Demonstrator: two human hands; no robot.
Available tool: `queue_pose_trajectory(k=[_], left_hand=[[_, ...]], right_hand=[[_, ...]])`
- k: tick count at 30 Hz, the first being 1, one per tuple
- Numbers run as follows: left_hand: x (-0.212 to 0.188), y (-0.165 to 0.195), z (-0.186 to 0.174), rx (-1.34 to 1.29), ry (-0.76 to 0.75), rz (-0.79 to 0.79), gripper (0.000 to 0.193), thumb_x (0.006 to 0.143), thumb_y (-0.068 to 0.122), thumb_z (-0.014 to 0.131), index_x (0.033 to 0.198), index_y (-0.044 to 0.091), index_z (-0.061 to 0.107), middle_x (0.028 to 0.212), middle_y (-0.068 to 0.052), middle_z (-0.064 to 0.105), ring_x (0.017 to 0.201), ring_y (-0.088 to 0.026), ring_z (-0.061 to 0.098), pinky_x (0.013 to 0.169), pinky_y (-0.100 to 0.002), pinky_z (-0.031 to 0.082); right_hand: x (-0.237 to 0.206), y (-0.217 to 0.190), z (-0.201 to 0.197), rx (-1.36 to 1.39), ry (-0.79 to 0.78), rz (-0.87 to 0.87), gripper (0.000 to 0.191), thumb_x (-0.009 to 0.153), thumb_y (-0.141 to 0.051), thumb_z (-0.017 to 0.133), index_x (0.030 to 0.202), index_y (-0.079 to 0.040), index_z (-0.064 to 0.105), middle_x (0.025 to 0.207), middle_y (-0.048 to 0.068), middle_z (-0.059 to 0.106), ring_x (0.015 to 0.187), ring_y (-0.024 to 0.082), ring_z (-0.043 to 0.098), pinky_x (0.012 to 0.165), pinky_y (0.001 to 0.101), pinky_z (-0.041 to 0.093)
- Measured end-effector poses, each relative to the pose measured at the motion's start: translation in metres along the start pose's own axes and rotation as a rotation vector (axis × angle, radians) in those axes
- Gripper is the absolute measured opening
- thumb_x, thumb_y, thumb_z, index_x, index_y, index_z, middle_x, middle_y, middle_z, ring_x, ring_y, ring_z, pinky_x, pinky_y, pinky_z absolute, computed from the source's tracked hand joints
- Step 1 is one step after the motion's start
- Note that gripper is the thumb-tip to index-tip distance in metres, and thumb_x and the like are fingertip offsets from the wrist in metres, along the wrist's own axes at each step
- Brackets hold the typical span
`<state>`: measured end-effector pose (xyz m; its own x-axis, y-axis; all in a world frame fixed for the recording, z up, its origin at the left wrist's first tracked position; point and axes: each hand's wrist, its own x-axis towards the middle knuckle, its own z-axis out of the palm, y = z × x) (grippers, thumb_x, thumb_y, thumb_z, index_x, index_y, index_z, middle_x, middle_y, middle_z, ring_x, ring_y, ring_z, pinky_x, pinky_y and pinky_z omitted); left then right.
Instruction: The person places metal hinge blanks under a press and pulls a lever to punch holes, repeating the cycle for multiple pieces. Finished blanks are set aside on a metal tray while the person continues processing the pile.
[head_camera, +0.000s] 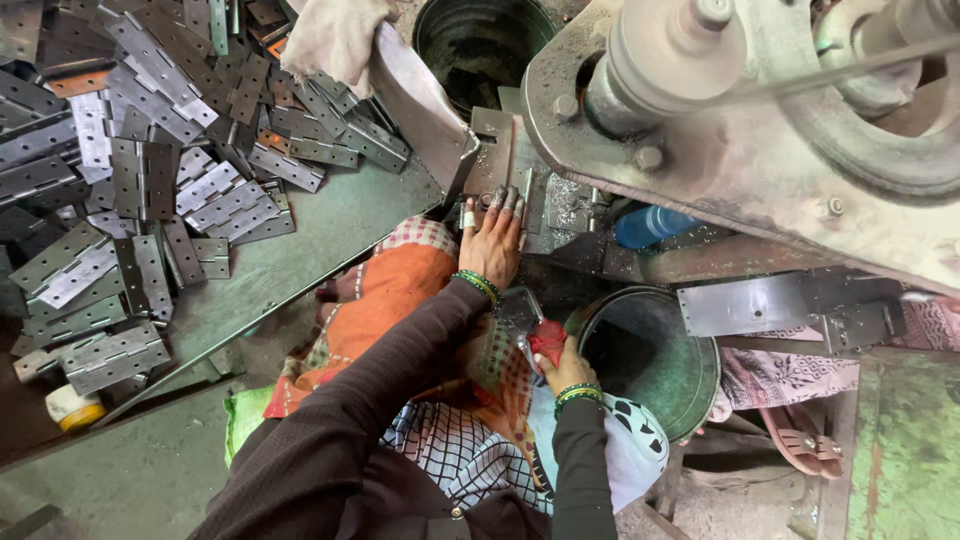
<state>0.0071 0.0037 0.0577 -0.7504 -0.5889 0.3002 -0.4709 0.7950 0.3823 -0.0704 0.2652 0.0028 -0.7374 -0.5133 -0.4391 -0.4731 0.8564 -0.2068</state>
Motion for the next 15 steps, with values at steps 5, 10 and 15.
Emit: queue_pose_trajectory(k=[5,10,15], left_hand=[[-0.001,0.0,-0.001,-0.001,0.052,0.023,0.06,0.095,0.023,0.055,0.15,0.0,0.047,0.15,-0.016,0.052,0.144,-0.033,0.044,0.122,-0.066,0.017],[0.001,0.0,-0.003,0.006,0.112,0.03,0.054,0.101,0.024,0.052,0.15,0.002,0.046,0.152,-0.015,0.05,0.143,-0.032,0.043,0.121,-0.067,0.017],[0.0,0.0,-0.005,0.046,0.095,0.033,0.058,0.098,0.024,0.052,0.15,0.001,0.045,0.155,-0.016,0.047,0.144,-0.032,0.043,0.12,-0.066,0.017]], right_hand=[[0.0,-0.006,0.022,0.011,0.023,0.06,0.074,0.084,-0.056,0.072,0.14,-0.016,0.043,0.105,0.028,0.072,0.1,0.049,0.068,0.087,0.0575,0.053],[0.006,-0.002,0.022,0.074,0.029,0.01,0.072,0.082,-0.053,0.075,0.138,-0.016,0.046,0.107,0.028,0.072,0.102,0.049,0.068,0.087,0.0566,0.053],[0.011,-0.005,-0.003,0.099,-0.075,-0.03,0.079,0.077,-0.049,0.08,0.139,-0.015,0.044,0.112,0.028,0.07,0.106,0.048,0.066,0.091,0.0538,0.053]])
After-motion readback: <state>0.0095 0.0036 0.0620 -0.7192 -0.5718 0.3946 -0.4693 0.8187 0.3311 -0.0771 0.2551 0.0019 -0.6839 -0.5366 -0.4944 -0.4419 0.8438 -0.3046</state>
